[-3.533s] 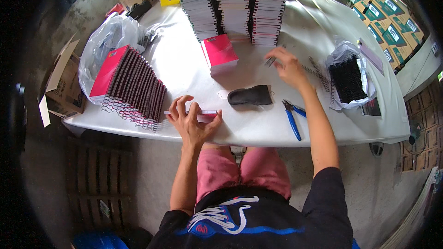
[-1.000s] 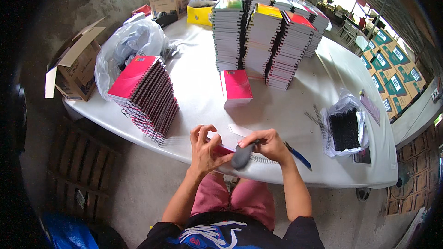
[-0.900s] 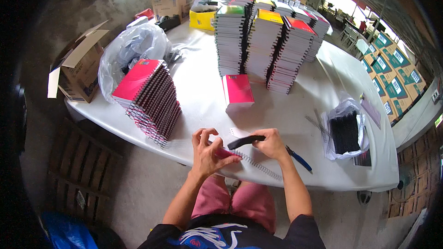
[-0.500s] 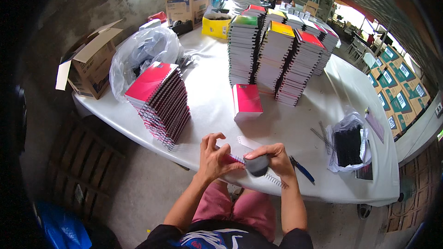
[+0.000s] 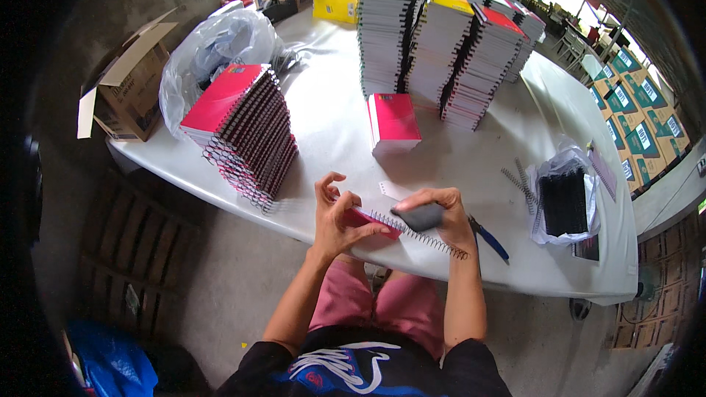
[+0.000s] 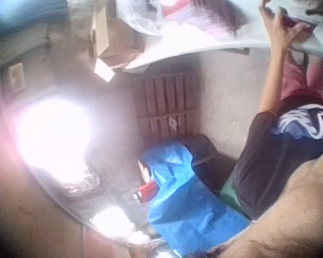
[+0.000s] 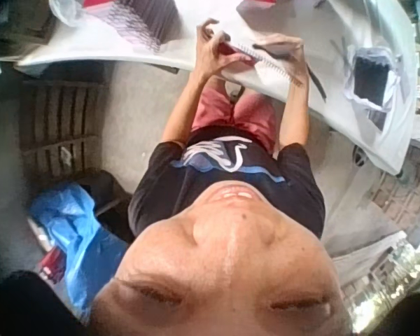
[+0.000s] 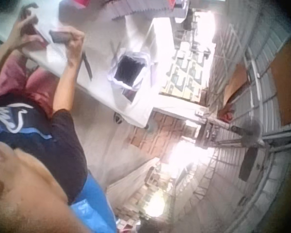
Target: The person binds notebooks by manually feeding a wire coil through the punched holes of each notebook and using a pair of pliers to crimp the ends of the wire.
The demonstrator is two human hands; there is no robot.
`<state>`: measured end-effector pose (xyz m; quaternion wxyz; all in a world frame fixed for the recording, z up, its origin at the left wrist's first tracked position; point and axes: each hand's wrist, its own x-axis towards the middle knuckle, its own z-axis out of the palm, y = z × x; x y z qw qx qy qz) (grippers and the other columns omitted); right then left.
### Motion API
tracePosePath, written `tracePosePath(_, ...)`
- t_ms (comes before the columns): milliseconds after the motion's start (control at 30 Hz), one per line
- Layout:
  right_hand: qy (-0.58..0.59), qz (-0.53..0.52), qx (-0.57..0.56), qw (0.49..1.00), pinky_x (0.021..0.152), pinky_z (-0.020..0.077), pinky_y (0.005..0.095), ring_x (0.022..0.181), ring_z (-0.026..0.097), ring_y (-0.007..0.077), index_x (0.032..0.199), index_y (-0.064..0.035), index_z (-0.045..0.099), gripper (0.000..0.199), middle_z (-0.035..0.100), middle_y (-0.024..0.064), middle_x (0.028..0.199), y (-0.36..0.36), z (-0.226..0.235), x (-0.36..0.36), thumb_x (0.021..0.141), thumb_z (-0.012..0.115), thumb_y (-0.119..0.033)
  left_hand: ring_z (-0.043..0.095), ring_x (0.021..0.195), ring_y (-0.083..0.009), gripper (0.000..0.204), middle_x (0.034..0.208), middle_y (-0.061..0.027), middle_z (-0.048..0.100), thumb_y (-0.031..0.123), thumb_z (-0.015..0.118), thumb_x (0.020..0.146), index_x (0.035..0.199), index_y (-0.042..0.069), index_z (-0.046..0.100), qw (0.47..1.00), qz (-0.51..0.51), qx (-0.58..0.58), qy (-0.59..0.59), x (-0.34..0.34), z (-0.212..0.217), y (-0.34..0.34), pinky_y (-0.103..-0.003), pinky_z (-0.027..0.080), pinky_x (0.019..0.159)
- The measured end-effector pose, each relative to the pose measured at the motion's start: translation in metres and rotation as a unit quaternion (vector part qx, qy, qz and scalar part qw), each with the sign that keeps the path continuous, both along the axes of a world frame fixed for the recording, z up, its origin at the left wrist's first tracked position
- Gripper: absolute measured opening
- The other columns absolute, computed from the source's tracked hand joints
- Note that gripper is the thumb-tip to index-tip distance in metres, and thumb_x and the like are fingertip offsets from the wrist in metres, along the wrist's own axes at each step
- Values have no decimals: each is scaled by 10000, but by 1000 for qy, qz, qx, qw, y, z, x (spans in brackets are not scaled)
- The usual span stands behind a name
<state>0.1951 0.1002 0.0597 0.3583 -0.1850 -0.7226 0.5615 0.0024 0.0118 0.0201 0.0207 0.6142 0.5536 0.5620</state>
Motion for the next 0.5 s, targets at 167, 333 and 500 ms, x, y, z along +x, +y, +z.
tracePosePath(167, -188, -140, 78, 969, 732, 501, 277, 762, 637, 176, 809, 20, 698, 199, 672, 108, 803, 6, 1, -18, 643, 623, 100, 402, 956, -260, 620, 1145, -149, 341, 453, 882, 397, 734, 73, 526, 998, -14, -12, -53, -3, -4, 0, -368, 396, 766)
tracePosePath(333, -19, 16, -7, 1000, 681, 466, 238, 721, 613, 146, 819, -12, 697, 250, 659, 71, 804, -8, 3, -20, 676, 542, 124, 438, 925, -253, 688, 1140, -151, 352, 410, 900, 383, 847, 71, 522, 999, -6, 22, -27, -7, -6, 0, -358, 442, 731)
tracePosePath(500, 35, -101, -70, 992, 639, 457, 257, 709, 593, 154, 842, 29, 688, 180, 654, 108, 804, -3, -1, -22, 692, 606, 83, 431, 980, -241, 914, 1142, -146, 346, 422, 913, 339, 1013, 75, 403, 989, -44, 10, -140, -7, -14, 8, -339, 438, 764)
